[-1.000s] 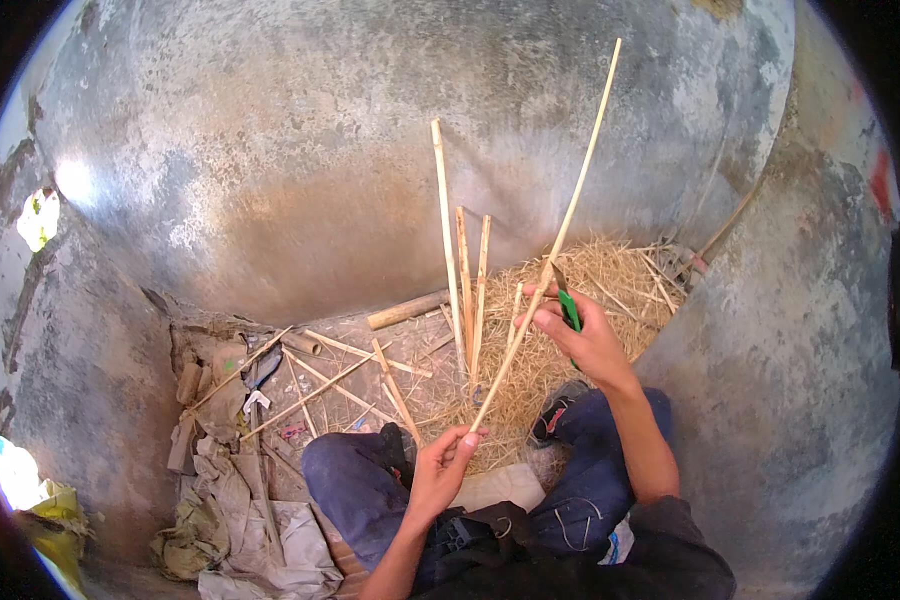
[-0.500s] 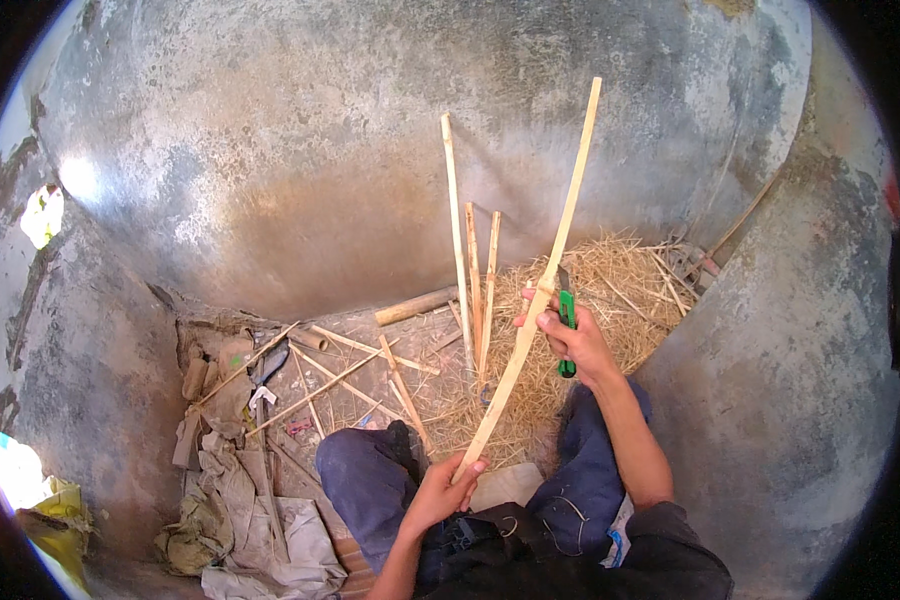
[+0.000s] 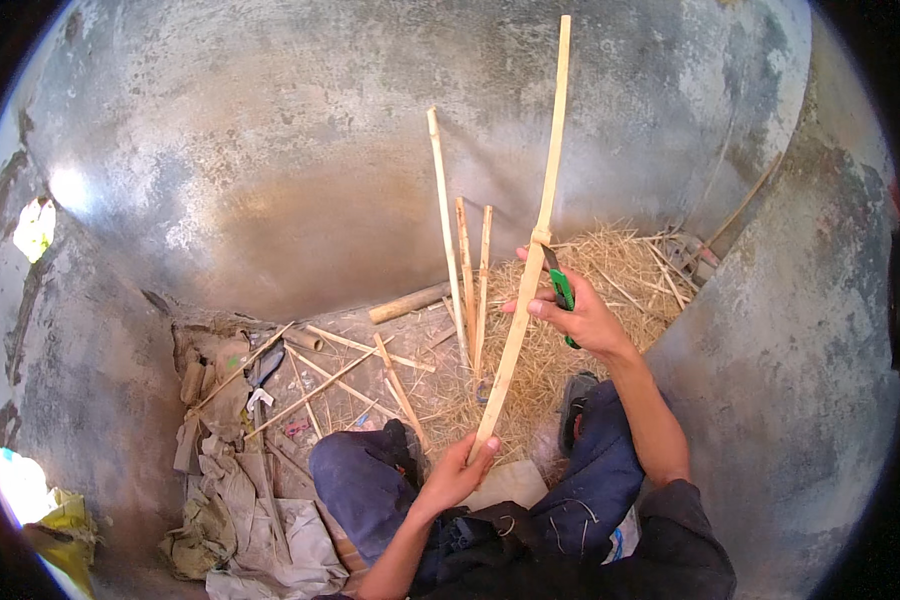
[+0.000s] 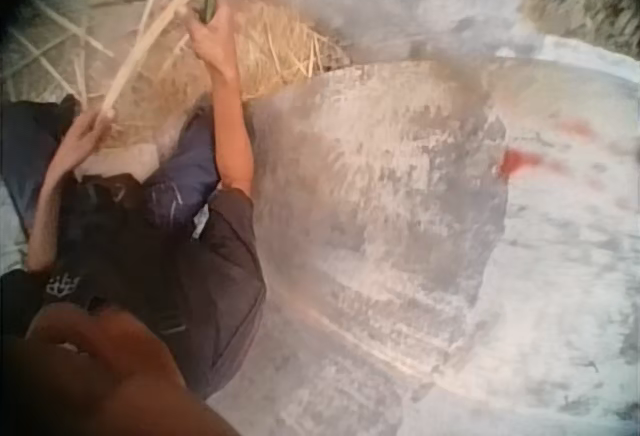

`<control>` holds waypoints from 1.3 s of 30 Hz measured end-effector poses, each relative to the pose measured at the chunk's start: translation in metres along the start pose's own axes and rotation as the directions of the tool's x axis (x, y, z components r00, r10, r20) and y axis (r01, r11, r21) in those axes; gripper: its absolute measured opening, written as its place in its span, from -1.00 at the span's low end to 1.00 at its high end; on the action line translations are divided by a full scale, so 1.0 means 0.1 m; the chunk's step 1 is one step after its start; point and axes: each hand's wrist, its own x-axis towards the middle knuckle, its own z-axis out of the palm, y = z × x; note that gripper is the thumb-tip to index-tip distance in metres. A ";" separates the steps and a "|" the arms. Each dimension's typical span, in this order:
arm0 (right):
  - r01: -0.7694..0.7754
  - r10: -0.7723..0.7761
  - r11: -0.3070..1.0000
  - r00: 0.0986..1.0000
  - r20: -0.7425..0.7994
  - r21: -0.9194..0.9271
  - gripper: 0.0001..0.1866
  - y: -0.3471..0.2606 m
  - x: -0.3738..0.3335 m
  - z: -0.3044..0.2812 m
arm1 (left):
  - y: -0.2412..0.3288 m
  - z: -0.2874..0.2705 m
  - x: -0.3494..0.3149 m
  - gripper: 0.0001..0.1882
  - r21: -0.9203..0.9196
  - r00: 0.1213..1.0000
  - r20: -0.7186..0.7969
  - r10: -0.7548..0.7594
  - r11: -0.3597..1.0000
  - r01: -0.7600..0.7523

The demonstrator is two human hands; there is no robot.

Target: The person uses a utility knife to peel the outer layer off several bamboo sticks while sitting on the floor.

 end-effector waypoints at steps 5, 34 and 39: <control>-0.043 0.045 0.999 0.995 -0.092 0.024 -0.25 0.12 -0.10 -0.07 | -0.09 0.07 0.24 -0.71 -0.191 0.993 0.060 0.099 0.978 -0.086; 0.396 -0.406 0.536 0.895 0.184 -0.745 -0.76 0.02 -0.61 0.71 | 0.66 0.10 0.23 -0.73 0.267 0.819 -0.435 0.375 0.922 -0.281; 0.385 -0.400 0.570 0.902 0.165 -0.726 -0.76 -0.01 -0.61 0.74 | 0.63 0.12 0.22 -0.68 0.364 0.766 -0.467 0.442 0.885 -0.289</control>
